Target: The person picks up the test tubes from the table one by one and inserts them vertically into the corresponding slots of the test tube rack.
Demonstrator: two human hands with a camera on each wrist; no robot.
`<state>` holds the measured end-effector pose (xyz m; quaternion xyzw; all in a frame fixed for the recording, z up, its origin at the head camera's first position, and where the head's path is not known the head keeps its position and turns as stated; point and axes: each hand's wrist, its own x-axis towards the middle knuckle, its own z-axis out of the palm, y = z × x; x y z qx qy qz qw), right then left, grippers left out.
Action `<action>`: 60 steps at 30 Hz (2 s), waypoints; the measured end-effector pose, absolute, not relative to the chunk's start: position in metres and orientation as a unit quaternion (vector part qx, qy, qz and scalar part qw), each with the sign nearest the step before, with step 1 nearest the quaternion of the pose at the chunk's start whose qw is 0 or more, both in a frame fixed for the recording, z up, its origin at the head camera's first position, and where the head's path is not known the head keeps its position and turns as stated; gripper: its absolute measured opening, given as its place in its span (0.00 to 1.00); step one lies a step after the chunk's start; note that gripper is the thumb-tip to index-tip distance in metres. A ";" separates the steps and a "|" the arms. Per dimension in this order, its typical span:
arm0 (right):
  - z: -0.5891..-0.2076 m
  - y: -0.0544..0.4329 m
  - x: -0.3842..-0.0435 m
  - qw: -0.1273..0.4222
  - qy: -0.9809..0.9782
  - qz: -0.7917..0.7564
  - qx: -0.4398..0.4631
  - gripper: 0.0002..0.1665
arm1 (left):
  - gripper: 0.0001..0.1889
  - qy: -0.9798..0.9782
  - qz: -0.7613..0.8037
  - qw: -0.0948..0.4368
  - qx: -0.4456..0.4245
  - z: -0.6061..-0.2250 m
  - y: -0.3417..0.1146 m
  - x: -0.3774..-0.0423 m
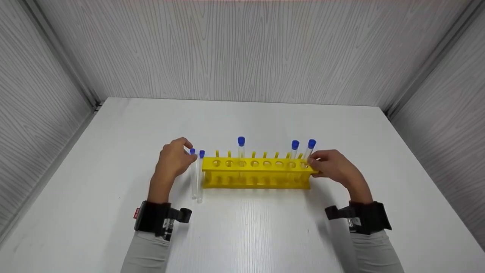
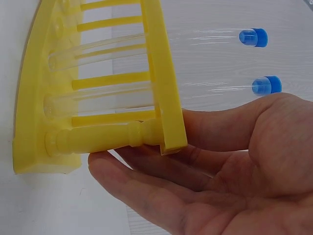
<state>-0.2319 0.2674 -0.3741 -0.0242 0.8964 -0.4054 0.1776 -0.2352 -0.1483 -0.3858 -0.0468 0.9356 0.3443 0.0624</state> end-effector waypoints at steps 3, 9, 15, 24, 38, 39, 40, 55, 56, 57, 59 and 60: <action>-0.374 0.267 -0.232 0.177 0.897 -0.405 -0.026 0.22 | 0.23 0.938 0.332 0.072 -0.063 -0.391 -0.149 -0.239; -0.374 0.267 -0.232 0.178 0.896 -0.406 -0.024 0.22 | 0.25 0.938 0.325 0.089 -0.081 -0.400 -0.148 -0.244; -0.374 0.266 -0.232 0.183 0.896 -0.404 -0.017 0.24 | 0.26 0.938 0.321 0.095 -0.087 -0.405 -0.147 -0.245; -0.375 0.267 -0.231 0.179 0.897 -0.405 -0.020 0.24 | 0.28 0.940 0.317 0.093 -0.088 -0.409 -0.142 -0.245; -0.373 0.266 -0.231 0.180 0.894 -0.410 -0.015 0.23 | 0.28 0.938 0.313 0.109 -0.097 -0.414 -0.140 -0.248; -0.373 0.266 -0.231 0.180 0.894 -0.410 -0.015 0.23 | 0.28 0.939 0.312 0.110 -0.097 -0.414 -0.140 -0.248; -0.374 0.266 -0.232 0.181 0.894 -0.409 -0.015 0.23 | 0.27 0.938 0.312 0.111 -0.097 -0.415 -0.140 -0.248; -0.374 0.267 -0.232 0.179 0.894 -0.410 -0.022 0.24 | 0.17 0.941 0.304 0.107 -0.100 -0.416 -0.143 -0.247; -0.375 0.267 -0.232 0.178 0.893 -0.413 -0.024 0.24 | 0.17 0.942 0.304 0.106 -0.100 -0.416 -0.143 -0.247; -0.375 0.268 -0.232 0.178 0.892 -0.414 -0.025 0.24 | 0.17 0.942 0.303 0.106 -0.101 -0.416 -0.143 -0.246; -0.376 0.269 -0.232 0.178 0.891 -0.416 -0.028 0.25 | 0.18 0.942 0.300 0.106 -0.101 -0.415 -0.143 -0.246; -0.376 0.269 -0.232 0.177 0.892 -0.415 -0.029 0.25 | 0.18 0.942 0.300 0.108 -0.102 -0.416 -0.143 -0.246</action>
